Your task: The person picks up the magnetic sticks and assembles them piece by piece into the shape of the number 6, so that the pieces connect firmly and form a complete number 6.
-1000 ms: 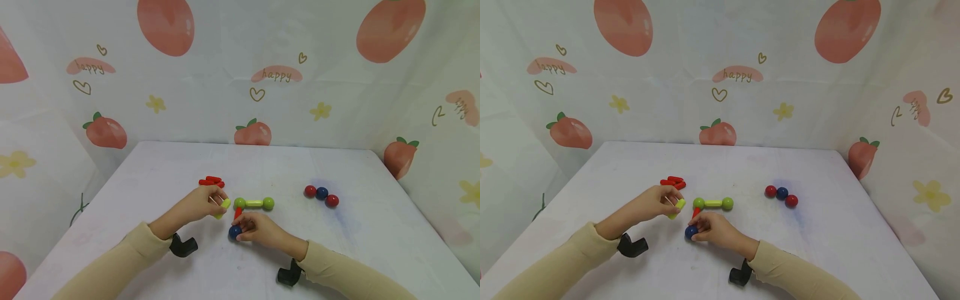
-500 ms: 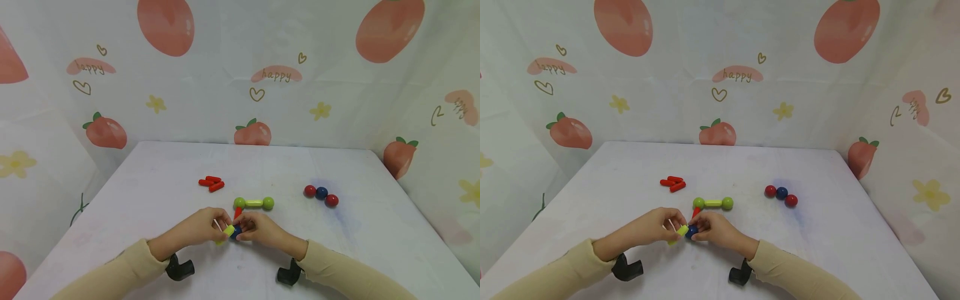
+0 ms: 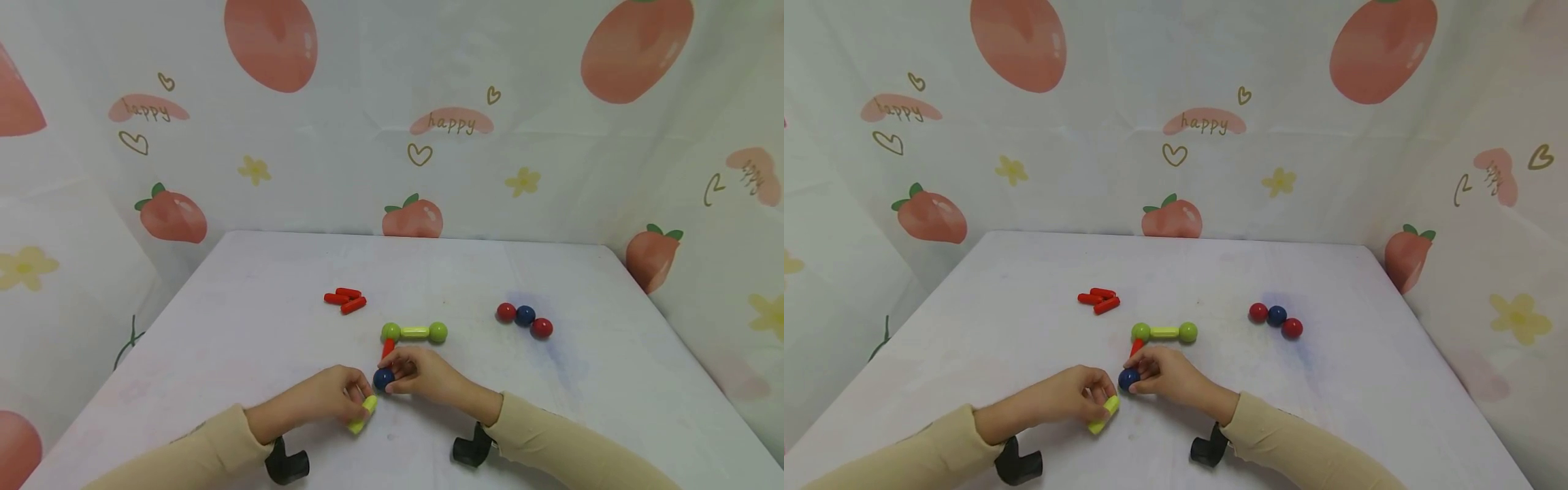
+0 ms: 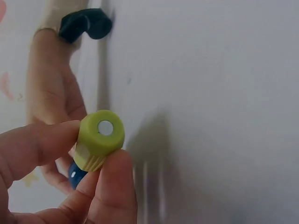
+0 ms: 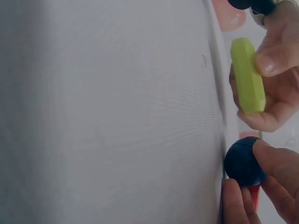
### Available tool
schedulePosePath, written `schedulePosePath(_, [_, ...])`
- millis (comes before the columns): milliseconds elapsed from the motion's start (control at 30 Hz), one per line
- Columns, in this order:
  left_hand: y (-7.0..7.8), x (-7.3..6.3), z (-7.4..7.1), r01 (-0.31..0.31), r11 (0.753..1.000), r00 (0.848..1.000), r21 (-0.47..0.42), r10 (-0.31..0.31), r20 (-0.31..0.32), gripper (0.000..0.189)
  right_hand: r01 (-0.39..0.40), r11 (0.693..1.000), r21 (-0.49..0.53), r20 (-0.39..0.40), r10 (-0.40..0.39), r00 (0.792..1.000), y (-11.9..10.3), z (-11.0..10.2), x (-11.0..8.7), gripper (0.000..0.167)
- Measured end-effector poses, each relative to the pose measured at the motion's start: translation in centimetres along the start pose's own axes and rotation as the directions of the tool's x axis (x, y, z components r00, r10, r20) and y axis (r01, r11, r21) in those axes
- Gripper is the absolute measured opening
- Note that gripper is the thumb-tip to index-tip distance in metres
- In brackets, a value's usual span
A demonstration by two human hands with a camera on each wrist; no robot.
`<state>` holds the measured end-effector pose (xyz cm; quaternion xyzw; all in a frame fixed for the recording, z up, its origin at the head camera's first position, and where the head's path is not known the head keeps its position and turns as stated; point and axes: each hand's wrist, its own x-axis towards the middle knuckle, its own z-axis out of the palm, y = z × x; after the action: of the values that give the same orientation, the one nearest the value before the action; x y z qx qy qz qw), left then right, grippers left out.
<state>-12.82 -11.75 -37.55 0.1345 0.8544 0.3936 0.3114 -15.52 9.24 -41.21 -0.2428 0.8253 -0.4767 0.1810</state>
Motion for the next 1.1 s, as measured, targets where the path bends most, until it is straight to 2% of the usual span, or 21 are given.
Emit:
schedulePosePath(133, [-0.4, 0.1, 0.5, 0.012, 0.997, 1.0, -0.078, -0.01, 0.016, 0.02, 0.004, 1.0, 0.001, -0.003, -0.004, 1.0, 0.1, 0.0, 0.0, 0.028])
schedulePosePath(233, [-0.6, 0.1, 0.7, 0.029, 0.994, 0.999, -0.105, -0.027, 0.019, 0.02, -0.003, 1.0, -0.004, -0.004, 0.003, 1.0, 0.1, 0.0, 0.0, 0.028])
schedulePosePath(1100, [-0.3, 0.6, 1.6, 0.065, 0.97, 0.995, -0.236, -0.082, -0.062, 0.035, -0.021, 1.0, -0.002, 0.006, 0.021, 1.0, 0.0, -0.1, 0.0, 0.029])
